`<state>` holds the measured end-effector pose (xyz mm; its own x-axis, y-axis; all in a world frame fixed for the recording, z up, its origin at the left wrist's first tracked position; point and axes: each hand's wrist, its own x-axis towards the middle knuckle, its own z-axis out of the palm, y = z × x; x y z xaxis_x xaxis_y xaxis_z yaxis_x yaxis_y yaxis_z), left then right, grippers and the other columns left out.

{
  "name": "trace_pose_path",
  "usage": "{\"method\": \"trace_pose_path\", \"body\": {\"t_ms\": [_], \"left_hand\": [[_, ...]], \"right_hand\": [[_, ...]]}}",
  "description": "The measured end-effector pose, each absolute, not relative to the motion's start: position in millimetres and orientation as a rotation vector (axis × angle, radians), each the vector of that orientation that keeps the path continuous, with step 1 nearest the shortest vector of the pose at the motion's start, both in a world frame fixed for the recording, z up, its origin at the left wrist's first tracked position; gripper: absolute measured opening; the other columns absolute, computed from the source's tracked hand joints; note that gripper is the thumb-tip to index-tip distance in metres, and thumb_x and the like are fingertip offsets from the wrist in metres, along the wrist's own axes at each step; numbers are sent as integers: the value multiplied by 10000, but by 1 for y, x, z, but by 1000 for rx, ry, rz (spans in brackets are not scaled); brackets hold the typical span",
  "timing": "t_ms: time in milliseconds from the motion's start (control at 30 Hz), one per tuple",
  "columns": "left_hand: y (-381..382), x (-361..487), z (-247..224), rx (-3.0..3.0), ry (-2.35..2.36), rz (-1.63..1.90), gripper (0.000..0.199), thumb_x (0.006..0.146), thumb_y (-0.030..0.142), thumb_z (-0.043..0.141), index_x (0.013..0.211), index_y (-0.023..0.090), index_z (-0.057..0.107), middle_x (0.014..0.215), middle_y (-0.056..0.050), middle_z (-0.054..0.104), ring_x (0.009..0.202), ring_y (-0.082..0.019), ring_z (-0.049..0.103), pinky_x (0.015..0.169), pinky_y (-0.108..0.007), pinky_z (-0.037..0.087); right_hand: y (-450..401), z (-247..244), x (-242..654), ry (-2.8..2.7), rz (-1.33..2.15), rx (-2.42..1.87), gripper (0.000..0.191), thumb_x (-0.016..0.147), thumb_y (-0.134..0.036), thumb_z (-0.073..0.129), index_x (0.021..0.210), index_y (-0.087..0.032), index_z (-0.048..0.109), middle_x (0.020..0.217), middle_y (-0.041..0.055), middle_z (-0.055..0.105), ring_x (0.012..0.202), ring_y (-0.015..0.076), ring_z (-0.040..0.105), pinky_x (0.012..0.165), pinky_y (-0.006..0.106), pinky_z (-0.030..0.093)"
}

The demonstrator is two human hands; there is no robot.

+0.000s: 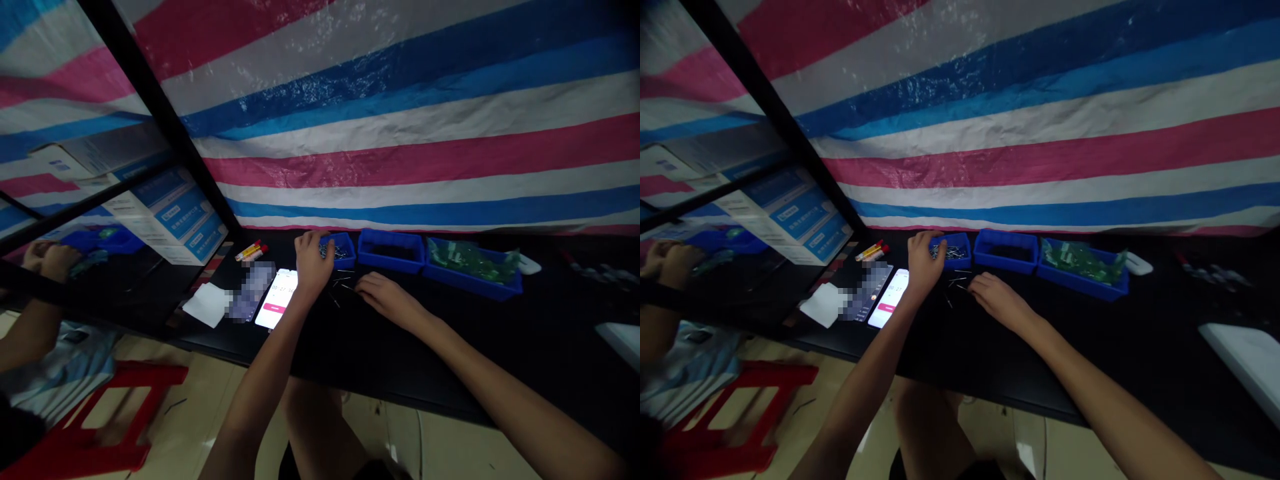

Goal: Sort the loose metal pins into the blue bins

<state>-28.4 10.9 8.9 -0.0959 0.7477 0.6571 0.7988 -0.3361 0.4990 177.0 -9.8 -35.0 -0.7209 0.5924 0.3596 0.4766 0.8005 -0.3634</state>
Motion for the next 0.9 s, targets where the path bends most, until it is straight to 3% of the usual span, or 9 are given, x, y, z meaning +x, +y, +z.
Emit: {"method": "trace_pose_path", "body": {"t_ms": [200,467,667,900], "left_hand": [[11,-28,9,-2078,-1784,-1431,178,941,272,541,1073,199,634,1111,-70,656,1066,-233,542,968,-375,416],[9,-24,9,-2115,-1786,-1393,176,943,274,536,1073,203,630,1112,-77,655,1059,-234,543,961,-372,413],[8,-24,9,-2118,-1798,-1399,173,939,269,535,1064,204,635,1097,-75,658,1057,-237,551,964,-380,418],[9,-24,9,-2124,-1788,-1395,175,933,265,541,1060,197,641,1093,-74,663,1051,-238,562,964,-382,422]], "right_hand": [[-13,-34,175,-2446,381,-890,242,903,-93,487,1095,-188,598,975,89,659,926,227,596,821,383,521],[-14,-34,176,-2475,313,-942,254,885,-73,496,1104,-176,573,954,87,633,923,238,566,832,394,509],[-15,-32,174,-2511,85,-972,107,930,-162,514,927,-175,621,924,97,585,890,241,537,796,384,492],[-15,-31,171,-2544,7,-1025,159,928,-139,465,854,-175,601,881,110,588,852,257,538,769,400,484]]}}
